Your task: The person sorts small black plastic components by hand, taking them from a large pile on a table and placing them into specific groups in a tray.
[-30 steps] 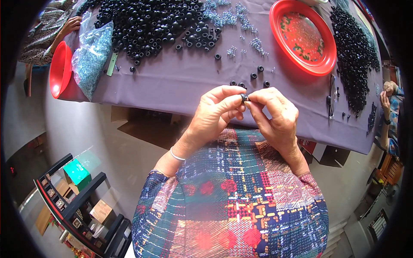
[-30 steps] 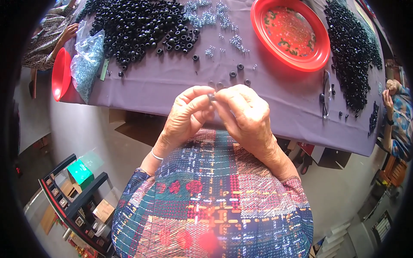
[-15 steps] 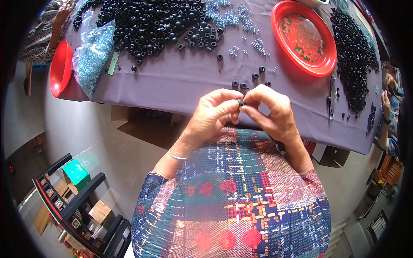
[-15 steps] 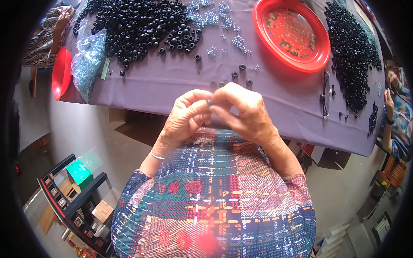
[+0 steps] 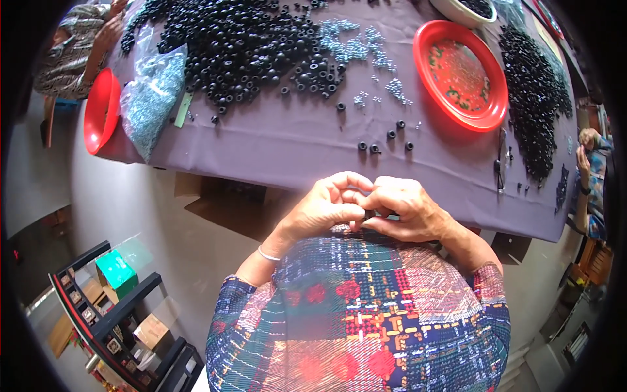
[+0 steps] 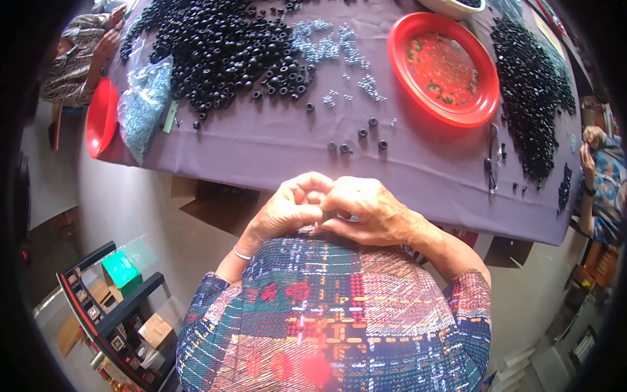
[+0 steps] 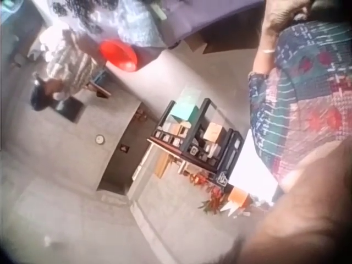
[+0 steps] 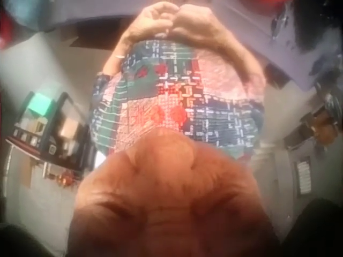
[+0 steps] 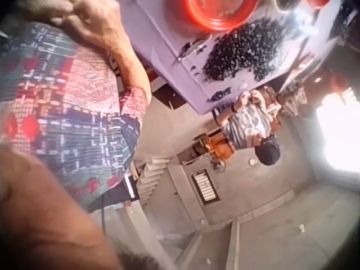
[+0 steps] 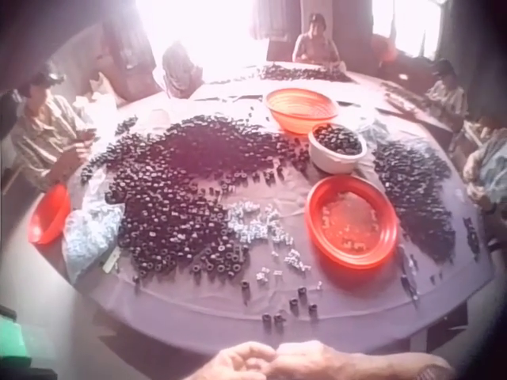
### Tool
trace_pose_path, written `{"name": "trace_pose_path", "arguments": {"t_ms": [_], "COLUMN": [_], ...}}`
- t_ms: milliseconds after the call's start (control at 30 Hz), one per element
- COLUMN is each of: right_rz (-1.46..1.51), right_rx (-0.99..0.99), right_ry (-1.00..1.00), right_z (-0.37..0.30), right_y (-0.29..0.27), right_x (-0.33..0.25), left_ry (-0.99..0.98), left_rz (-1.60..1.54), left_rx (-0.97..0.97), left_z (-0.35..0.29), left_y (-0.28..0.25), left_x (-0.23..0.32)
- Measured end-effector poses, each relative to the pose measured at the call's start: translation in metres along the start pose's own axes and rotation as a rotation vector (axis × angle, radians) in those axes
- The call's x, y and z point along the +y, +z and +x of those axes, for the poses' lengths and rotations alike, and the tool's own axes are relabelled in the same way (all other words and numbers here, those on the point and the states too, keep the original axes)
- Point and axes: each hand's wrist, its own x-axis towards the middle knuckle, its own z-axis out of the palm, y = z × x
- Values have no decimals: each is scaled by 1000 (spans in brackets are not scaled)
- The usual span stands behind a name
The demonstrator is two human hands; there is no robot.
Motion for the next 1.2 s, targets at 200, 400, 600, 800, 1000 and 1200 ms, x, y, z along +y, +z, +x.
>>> {"name": "trace_pose_path", "arguments": {"t_ms": [200,400,600,800,1000,1200], "right_rz": [121,162,-452,-890,-934,-609], "right_rx": [128,-33,606,525,479,614], "right_ry": [-101,93,9,18,38,-18], "right_z": [5,18,40,79,75,63], "right_y": [13,9,-25,-20,-15,-26], "right_x": [11,9,56,74,86,85], "left_ry": [-4,40,782,1008,1084,1101], "left_rz": [-101,-59,1073,1552,1665,1586], "left_rx": [-52,72,766,965,915,698], "left_z": [3,-6,-2,16,37,65], "left_y": [-10,-25,-45,-74,-45,-17], "left_x": [-2,1,47,60,52,45]}}
